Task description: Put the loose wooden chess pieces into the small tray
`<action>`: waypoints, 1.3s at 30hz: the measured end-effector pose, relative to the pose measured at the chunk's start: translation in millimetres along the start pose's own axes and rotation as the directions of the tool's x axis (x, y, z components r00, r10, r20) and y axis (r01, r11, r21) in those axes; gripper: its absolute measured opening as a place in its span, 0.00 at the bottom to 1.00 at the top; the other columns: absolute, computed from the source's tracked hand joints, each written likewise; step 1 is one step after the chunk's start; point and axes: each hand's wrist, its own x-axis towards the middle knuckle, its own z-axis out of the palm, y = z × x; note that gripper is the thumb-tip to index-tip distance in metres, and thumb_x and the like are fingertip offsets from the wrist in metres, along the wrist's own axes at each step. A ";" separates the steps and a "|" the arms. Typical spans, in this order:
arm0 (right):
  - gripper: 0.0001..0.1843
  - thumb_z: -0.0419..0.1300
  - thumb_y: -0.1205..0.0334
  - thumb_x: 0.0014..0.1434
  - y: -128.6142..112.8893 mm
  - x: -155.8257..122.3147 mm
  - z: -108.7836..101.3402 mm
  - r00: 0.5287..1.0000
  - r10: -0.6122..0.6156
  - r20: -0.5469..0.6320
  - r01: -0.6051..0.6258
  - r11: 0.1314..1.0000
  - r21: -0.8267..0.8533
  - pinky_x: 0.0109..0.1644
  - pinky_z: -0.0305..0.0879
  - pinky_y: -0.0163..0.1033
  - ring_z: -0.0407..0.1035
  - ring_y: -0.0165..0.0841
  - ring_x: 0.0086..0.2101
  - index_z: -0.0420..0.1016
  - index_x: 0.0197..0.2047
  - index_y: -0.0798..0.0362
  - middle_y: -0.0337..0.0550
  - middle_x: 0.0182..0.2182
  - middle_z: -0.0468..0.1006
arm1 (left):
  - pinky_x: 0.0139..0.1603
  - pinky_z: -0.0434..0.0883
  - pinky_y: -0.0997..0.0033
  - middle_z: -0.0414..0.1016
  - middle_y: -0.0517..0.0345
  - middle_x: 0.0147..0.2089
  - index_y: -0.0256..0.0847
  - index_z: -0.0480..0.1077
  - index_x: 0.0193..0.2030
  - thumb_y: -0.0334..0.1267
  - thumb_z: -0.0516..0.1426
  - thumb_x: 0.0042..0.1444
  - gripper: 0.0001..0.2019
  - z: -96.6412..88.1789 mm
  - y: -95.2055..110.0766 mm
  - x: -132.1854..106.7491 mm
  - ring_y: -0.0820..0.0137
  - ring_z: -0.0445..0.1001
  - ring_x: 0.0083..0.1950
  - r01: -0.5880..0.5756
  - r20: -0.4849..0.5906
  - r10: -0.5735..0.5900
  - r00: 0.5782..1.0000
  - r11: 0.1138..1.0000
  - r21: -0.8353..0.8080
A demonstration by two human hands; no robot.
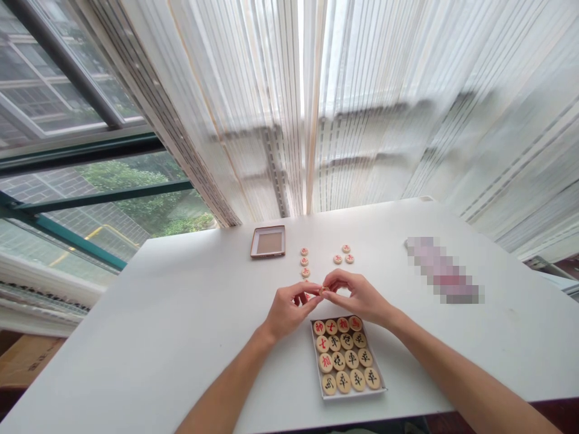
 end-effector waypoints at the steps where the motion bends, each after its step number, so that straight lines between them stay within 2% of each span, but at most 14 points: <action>1: 0.10 0.63 0.53 0.63 0.5 0.1 0.4 1.000 0.002 -0.003 -0.002 1.000 0.006 0.43 0.75 0.40 0.76 0.34 0.36 0.76 0.40 0.52 0.43 0.36 0.81 | 0.27 0.68 0.76 0.83 0.53 0.40 0.41 0.79 0.47 0.44 0.63 0.60 0.12 -0.1 0.0 0.0 0.76 0.69 0.26 -0.003 -0.003 0.003 1.000 1.000 0.009; 6: 0.11 0.61 0.53 0.66 4.5 -0.6 -1.7 0.999 -0.019 -0.032 0.019 1.000 0.001 0.43 0.75 0.41 0.77 0.35 0.36 0.77 0.44 0.51 0.45 0.37 0.81 | 0.26 0.68 0.77 0.82 0.54 0.39 0.41 0.77 0.47 0.43 0.61 0.61 0.11 -0.8 -2.1 -0.6 0.76 0.69 0.26 -0.020 -0.042 0.023 0.999 0.997 0.075; 10: 0.12 0.58 0.55 0.67 5.9 -0.7 -5.2 0.999 -0.033 -0.037 0.034 0.999 0.041 0.47 0.76 0.43 0.78 0.36 0.39 0.78 0.47 0.51 0.48 0.42 0.79 | 0.26 0.67 0.78 0.81 0.55 0.38 0.41 0.77 0.45 0.42 0.61 0.61 0.10 -1.0 -3.5 -0.6 0.77 0.69 0.26 -0.030 -0.057 0.035 0.998 0.994 0.102; 14: 0.15 0.59 0.54 0.67 6.9 -0.4 -6.3 0.999 0.017 -0.028 -0.013 0.989 0.148 0.51 0.77 0.48 0.80 0.39 0.42 0.77 0.51 0.51 0.50 0.46 0.79 | 0.27 0.67 0.77 0.81 0.55 0.37 0.40 0.77 0.45 0.42 0.60 0.62 0.10 -0.9 -4.4 -0.4 0.76 0.69 0.26 -0.030 -0.054 0.037 0.998 0.993 0.114; 19: 0.19 0.61 0.53 0.65 7.6 -1.3 -5.6 0.996 0.087 0.034 -0.092 0.977 0.193 0.56 0.76 0.52 0.79 0.43 0.47 0.77 0.55 0.53 0.51 0.49 0.81 | 0.26 0.67 0.77 0.81 0.54 0.37 0.40 0.76 0.46 0.43 0.60 0.62 0.11 -1.2 -4.6 -0.4 0.75 0.70 0.26 -0.020 -0.067 0.028 0.997 0.994 0.109; 26: 0.21 0.63 0.50 0.63 9.6 -2.0 -3.0 0.991 0.103 0.088 -0.121 0.966 0.230 0.56 0.76 0.52 0.79 0.44 0.48 0.78 0.54 0.52 0.49 0.50 0.82 | 0.27 0.68 0.77 0.81 0.53 0.43 0.41 0.75 0.48 0.43 0.62 0.61 0.12 -1.2 -1.2 0.9 0.76 0.70 0.28 -0.049 -0.051 0.054 0.997 0.994 0.094; 39: 0.17 0.64 0.51 0.62 3.7 0.2 -5.4 0.994 0.084 0.064 -0.094 0.982 0.165 0.51 0.76 0.47 0.79 0.39 0.42 0.77 0.49 0.52 0.48 0.43 0.83 | 0.27 0.69 0.77 0.80 0.55 0.40 0.41 0.75 0.46 0.44 0.62 0.60 0.12 -1.5 1.0 0.5 0.77 0.70 0.27 -0.038 -0.062 0.045 0.997 0.994 0.100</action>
